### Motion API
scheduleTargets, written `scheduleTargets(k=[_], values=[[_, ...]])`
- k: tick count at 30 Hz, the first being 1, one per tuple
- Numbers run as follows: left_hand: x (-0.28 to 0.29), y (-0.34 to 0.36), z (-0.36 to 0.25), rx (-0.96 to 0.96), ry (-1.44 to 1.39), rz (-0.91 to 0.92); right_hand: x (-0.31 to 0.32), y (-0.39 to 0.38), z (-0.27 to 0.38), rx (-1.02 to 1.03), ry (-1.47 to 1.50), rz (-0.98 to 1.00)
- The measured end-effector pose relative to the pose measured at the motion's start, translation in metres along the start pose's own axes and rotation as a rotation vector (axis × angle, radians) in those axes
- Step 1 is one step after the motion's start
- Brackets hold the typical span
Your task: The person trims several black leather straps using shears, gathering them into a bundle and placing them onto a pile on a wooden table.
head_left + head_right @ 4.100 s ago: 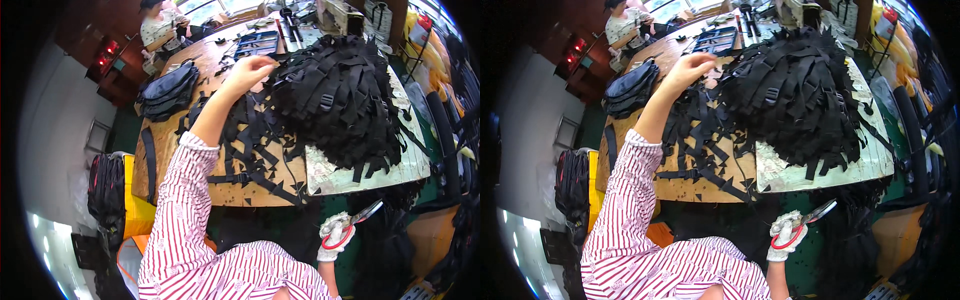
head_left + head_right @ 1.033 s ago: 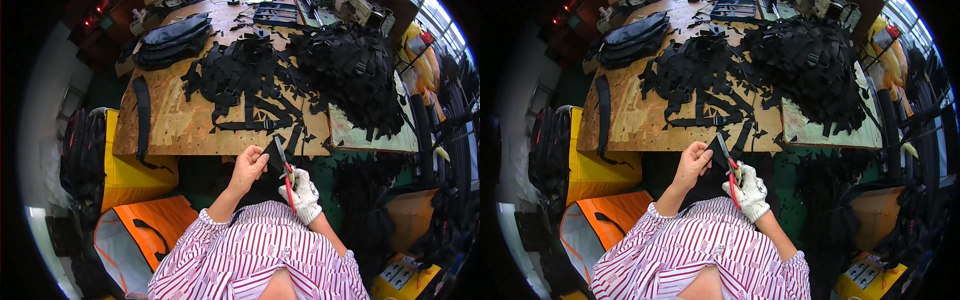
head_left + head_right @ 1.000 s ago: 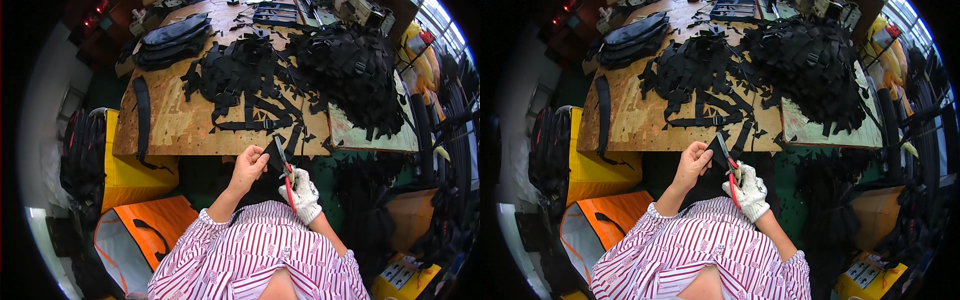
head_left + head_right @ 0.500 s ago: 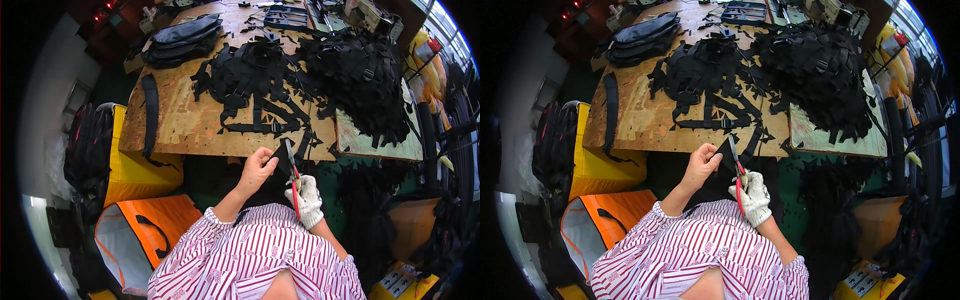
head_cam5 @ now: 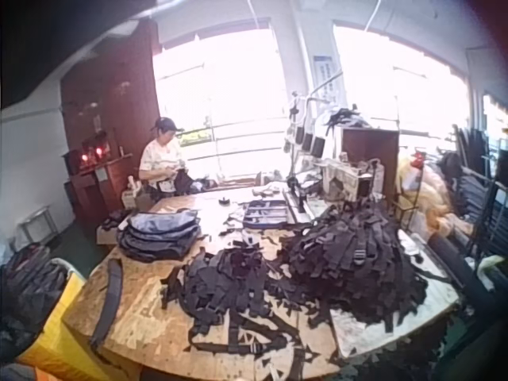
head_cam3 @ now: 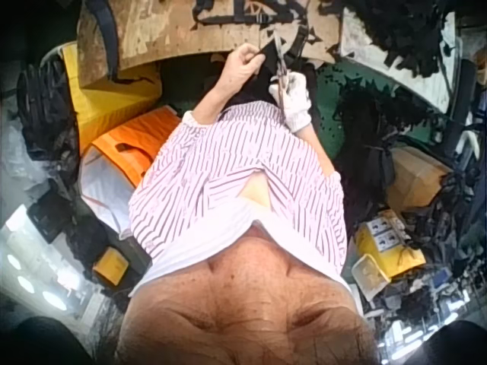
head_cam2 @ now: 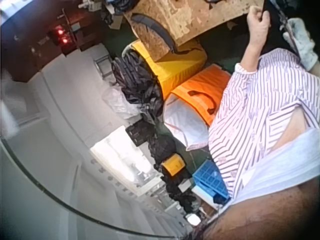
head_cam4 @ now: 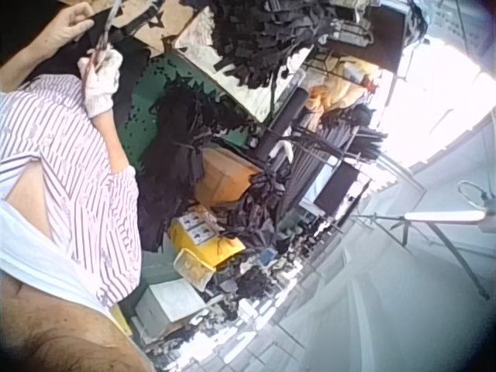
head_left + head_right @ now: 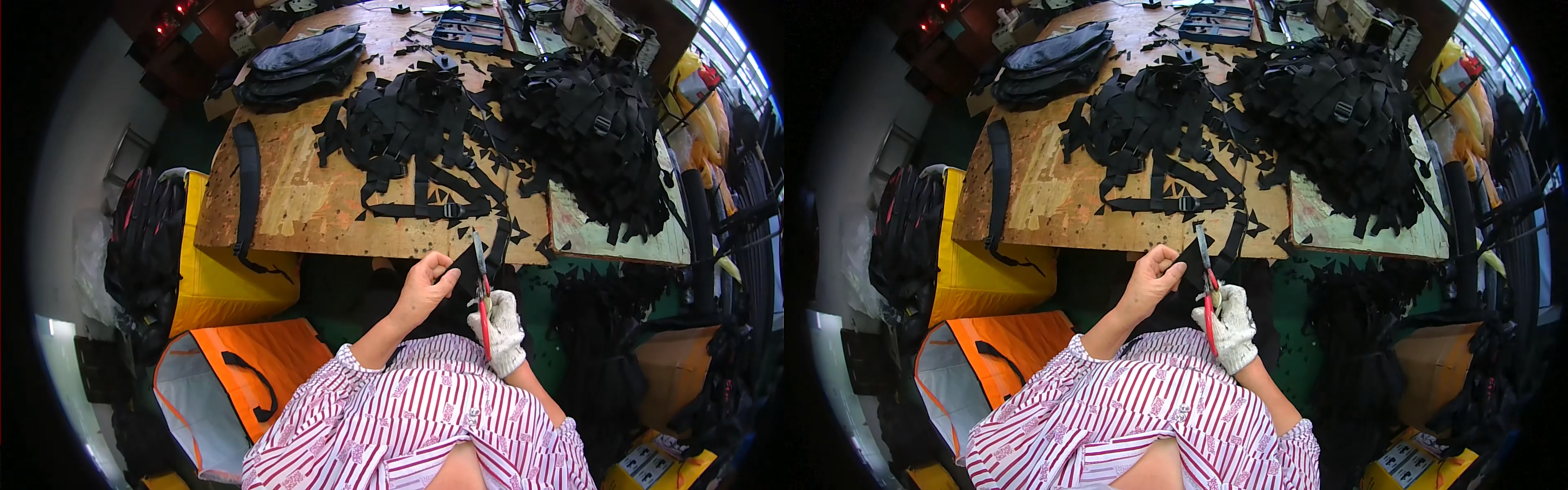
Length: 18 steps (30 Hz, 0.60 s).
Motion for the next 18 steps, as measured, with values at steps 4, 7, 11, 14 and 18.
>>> scheduleTargets(k=[4, 7, 11, 14, 18], values=[[-0.002, 0.002, -0.001, 0.021, -0.038, 0.013, 0.001, -0.001, 0.009, -0.031, 0.034, -0.007], [0.003, 0.002, -0.002, -0.006, -0.031, -0.012, 0.000, 0.001, 0.007, -0.062, 0.068, -0.009], [0.005, -0.003, -0.008, -0.017, 0.115, -0.067, 0.006, 0.005, -0.003, -0.057, -0.125, 0.032], [0.003, -0.004, 0.003, -0.006, 0.166, -0.036, 0.003, 0.005, -0.009, -0.051, -0.045, 0.022], [0.000, -0.005, 0.003, -0.007, 0.124, -0.017, 0.008, 0.003, -0.017, -0.146, 0.016, -0.049]])
Point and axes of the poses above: each hand's wrist, its own y-axis towards the middle knuckle, its own x-axis out of the back of the hand, z = x × y, the point moved 8 cm from there along y, towards the middle knuckle, and after that the axes turned 15 degrees about x, right-handed, at the moved point
